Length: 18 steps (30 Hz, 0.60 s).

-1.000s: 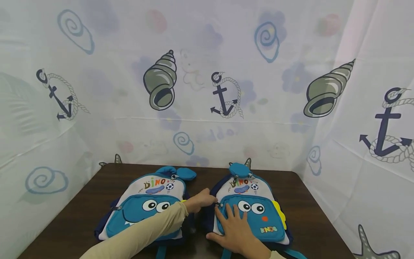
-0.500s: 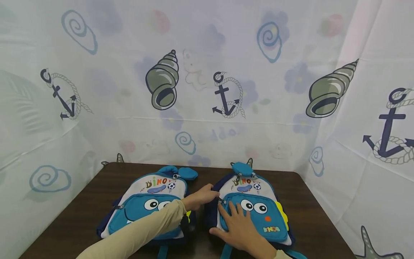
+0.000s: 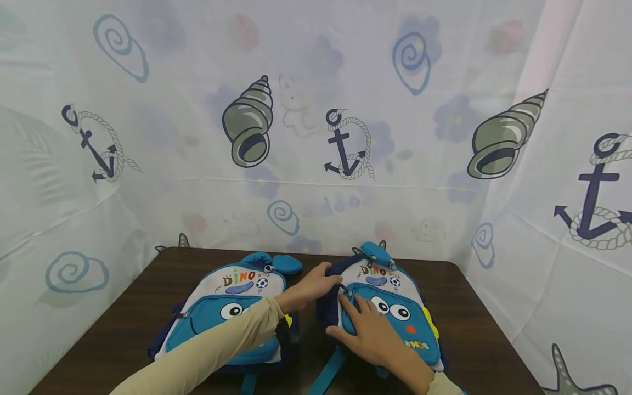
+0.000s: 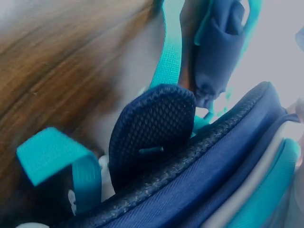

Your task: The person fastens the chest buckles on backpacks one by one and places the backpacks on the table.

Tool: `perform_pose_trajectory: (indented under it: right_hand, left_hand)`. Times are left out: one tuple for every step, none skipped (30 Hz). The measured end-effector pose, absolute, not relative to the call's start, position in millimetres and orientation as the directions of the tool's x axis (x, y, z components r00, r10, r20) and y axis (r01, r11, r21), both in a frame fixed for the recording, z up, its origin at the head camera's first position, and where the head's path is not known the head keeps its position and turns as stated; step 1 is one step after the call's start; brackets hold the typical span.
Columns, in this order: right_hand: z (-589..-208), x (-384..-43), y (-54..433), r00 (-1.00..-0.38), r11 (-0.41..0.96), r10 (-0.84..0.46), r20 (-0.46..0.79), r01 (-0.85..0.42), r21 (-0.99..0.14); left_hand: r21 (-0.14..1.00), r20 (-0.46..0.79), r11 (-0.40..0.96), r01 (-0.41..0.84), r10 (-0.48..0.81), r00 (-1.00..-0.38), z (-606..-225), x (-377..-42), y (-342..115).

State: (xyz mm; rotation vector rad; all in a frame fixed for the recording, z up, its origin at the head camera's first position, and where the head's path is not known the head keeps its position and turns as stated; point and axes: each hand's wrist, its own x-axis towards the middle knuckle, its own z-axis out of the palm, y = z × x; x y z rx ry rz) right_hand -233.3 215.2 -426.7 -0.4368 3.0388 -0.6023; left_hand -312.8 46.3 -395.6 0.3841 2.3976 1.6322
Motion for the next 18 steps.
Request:
perform_pose_trajectory:
  right_hand:
    - [-424.5,-233.4,215.1,-0.962,0.884,-0.269,0.045,-0.266,-0.384]
    - [-422.2,-233.5,215.0,-0.963,0.882,-0.265,0.048,-0.262,-0.391]
    - [-420.1,-233.6,214.8,-0.964,0.88,-0.26,0.051,-0.259,-0.398]
    - [-418.2,-233.6,214.8,-0.965,0.879,-0.256,0.054,-0.256,-0.402]
    - [-416.5,-233.9,214.9,-0.966,0.879,-0.253,0.057,-0.254,-0.404]
    - [-414.7,-233.7,215.0,-0.967,0.878,-0.25,0.057,-0.251,-0.407]
    - [-413.2,-233.7,215.0,-0.967,0.877,-0.248,0.056,-0.249,-0.41]
    - [-411.5,-233.4,215.1,-0.968,0.876,-0.247,0.053,-0.246,-0.416]
    - [-410.4,-233.5,215.1,-0.968,0.874,-0.246,0.052,-0.245,-0.42]
    - [-409.4,-233.4,215.2,-0.968,0.871,-0.245,0.053,-0.244,-0.425]
    - [-408.4,-233.4,215.5,-0.968,0.867,-0.246,0.055,-0.245,-0.433]
    - [-407.4,-233.1,216.0,-0.967,0.862,-0.247,0.058,-0.247,-0.443]
    - [-406.3,-233.1,216.4,-0.967,0.856,-0.246,0.065,-0.248,-0.453]
    - [-405.0,-233.1,216.9,-0.966,0.85,-0.247,0.072,-0.252,-0.463]
    - [-403.6,-233.3,217.5,-0.966,0.844,-0.247,0.081,-0.255,-0.471]
    - [-401.7,-233.2,218.1,-0.965,0.839,-0.246,0.088,-0.257,-0.48]
    - [-399.5,-233.1,218.9,-0.964,0.833,-0.247,0.094,-0.261,-0.487]
    - [-397.3,-233.2,219.8,-0.963,0.828,-0.249,0.099,-0.265,-0.495]
  left_hand:
    - [0.932,-0.023,0.349,0.1,0.331,-0.943,-393.2,-312.6,46.9]
    - [0.93,-0.011,0.351,0.112,0.331,-0.944,-390.7,-312.3,47.3]
    - [0.929,-0.005,0.352,0.119,0.331,-0.944,-388.0,-311.8,47.7]
    - [0.929,0.001,0.349,0.123,0.331,-0.944,-385.6,-311.5,48.4]
    - [0.93,0.0,0.348,0.12,0.325,-0.946,-382.8,-311.0,49.0]
    - [0.931,-0.005,0.347,0.111,0.317,-0.948,-380.3,-310.3,49.4]
    - [0.934,-0.013,0.342,0.098,0.309,-0.951,-378.0,-309.6,49.8]
    - [0.936,-0.02,0.342,0.088,0.301,-0.953,-375.6,-308.6,50.2]
    - [0.938,-0.028,0.339,0.077,0.295,-0.955,-373.6,-307.6,50.5]
    - [0.937,-0.029,0.341,0.074,0.289,-0.957,-371.6,-306.7,50.8]
    - [0.936,-0.028,0.344,0.075,0.285,-0.958,-369.6,-305.6,51.1]
    - [0.935,-0.02,0.346,0.084,0.286,-0.958,-367.8,-304.5,51.6]
    - [0.933,-0.01,0.346,0.095,0.291,-0.957,-366.3,-303.6,52.3]
    - [0.931,0.002,0.348,0.11,0.297,-0.955,-364.2,-302.7,53.1]
    - [0.93,0.015,0.346,0.125,0.304,-0.953,-362.0,-302.0,53.8]
    - [0.927,0.03,0.347,0.142,0.308,-0.951,-359.5,-301.3,54.7]
    - [0.925,0.041,0.347,0.154,0.313,-0.949,-356.7,-300.4,55.5]
    - [0.925,0.05,0.344,0.163,0.316,-0.947,-353.9,-299.7,56.5]
